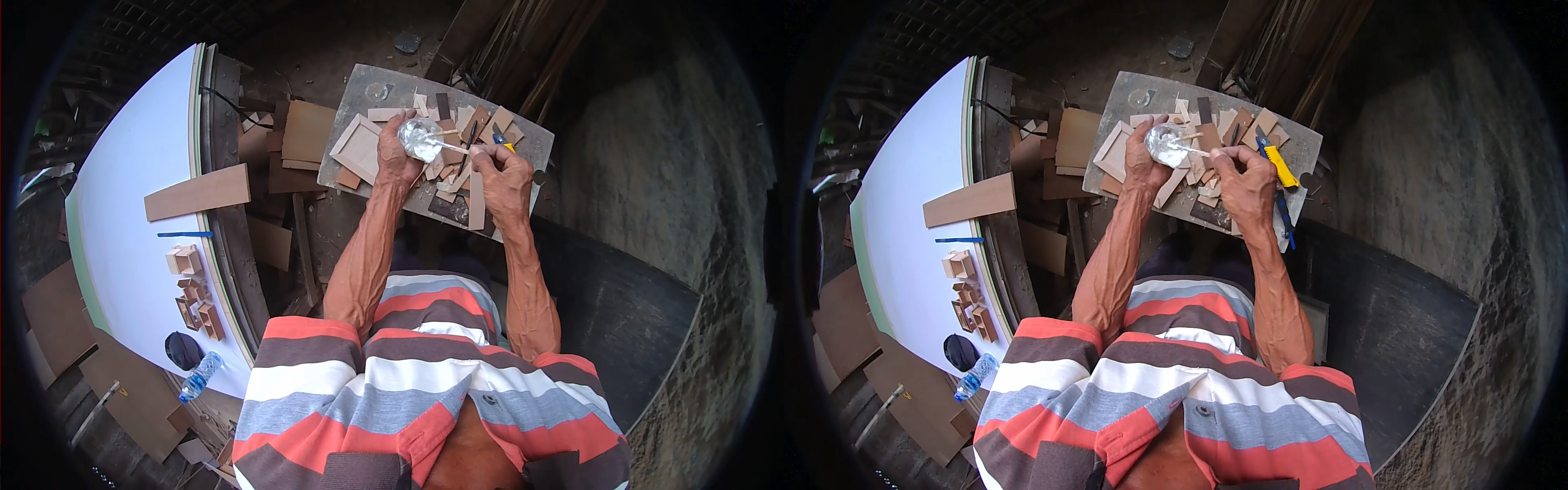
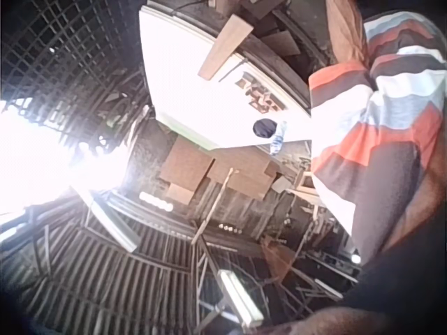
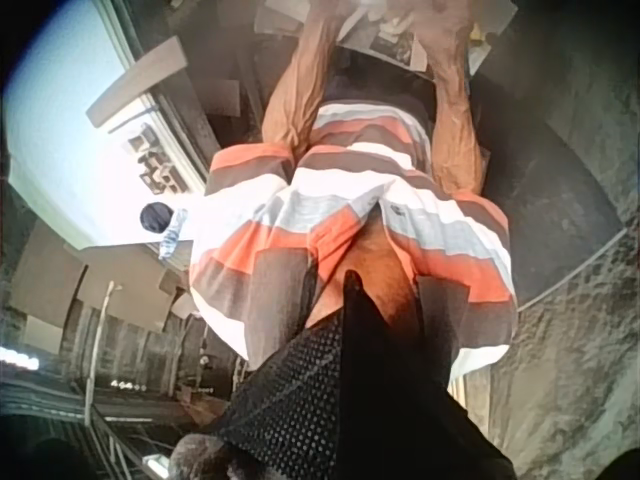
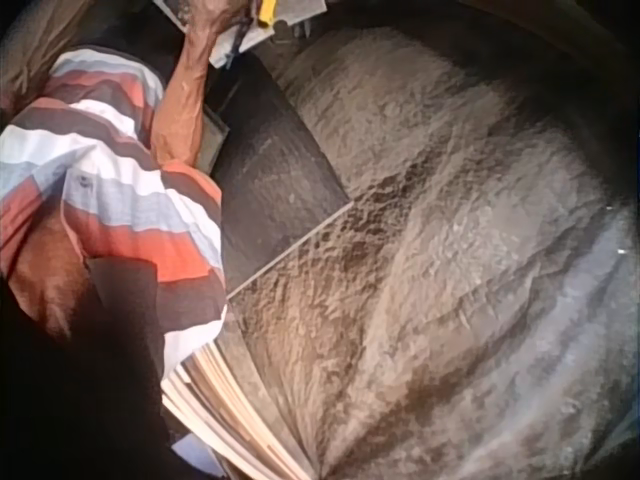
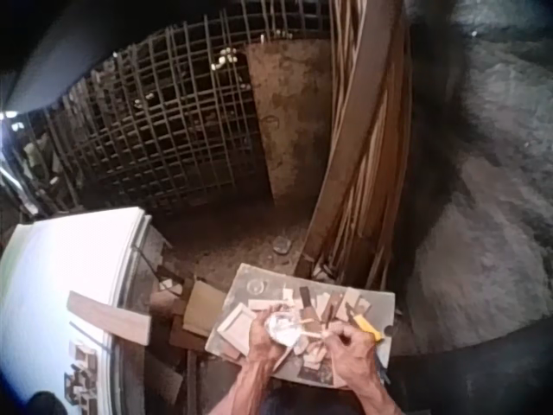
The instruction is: The person assembles a small wooden frame by hand. They mark a piece of wood with a pencil, cut it with a hand saw, and then apply glue to the edges of the frame pieces using a brush. The person joins the glued pieces together to form a rectangular frame.
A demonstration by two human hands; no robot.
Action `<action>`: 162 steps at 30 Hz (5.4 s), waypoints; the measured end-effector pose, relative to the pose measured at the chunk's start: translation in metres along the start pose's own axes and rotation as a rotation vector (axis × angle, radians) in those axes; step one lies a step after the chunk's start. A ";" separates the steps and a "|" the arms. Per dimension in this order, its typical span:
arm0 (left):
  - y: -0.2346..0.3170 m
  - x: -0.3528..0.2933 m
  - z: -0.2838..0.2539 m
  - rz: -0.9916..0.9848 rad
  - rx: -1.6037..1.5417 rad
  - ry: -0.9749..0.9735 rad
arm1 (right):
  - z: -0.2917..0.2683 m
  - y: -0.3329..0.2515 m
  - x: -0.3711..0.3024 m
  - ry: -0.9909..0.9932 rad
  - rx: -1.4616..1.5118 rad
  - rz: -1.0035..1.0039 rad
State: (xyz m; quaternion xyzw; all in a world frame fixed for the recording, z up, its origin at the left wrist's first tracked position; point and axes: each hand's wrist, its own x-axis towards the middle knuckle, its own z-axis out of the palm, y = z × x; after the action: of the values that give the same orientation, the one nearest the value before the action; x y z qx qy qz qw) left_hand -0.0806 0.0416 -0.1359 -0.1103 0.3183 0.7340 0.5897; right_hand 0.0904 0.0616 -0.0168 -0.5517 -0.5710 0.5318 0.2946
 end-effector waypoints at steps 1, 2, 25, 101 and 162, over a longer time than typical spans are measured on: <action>0.000 0.000 0.000 -0.012 -0.021 0.028 | 0.000 0.002 0.000 0.008 0.149 0.038; -0.001 0.001 -0.001 -0.026 -0.046 0.006 | 0.001 0.006 0.002 0.015 0.300 0.077; 0.004 0.079 -0.036 0.432 0.773 0.573 | 0.117 0.095 0.099 0.289 0.785 0.245; -0.089 -0.048 -0.145 0.806 2.195 0.459 | -0.072 0.219 -0.057 0.141 0.650 0.465; -0.089 -0.054 -0.157 0.931 1.940 0.502 | -0.071 0.219 -0.038 0.090 0.557 0.486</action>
State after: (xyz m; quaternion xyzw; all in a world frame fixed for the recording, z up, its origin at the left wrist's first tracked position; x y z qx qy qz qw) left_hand -0.0154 -0.0860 -0.2584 0.3839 0.8800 0.2795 0.0104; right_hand 0.2335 0.0076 -0.1929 -0.5926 -0.2432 0.6966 0.3233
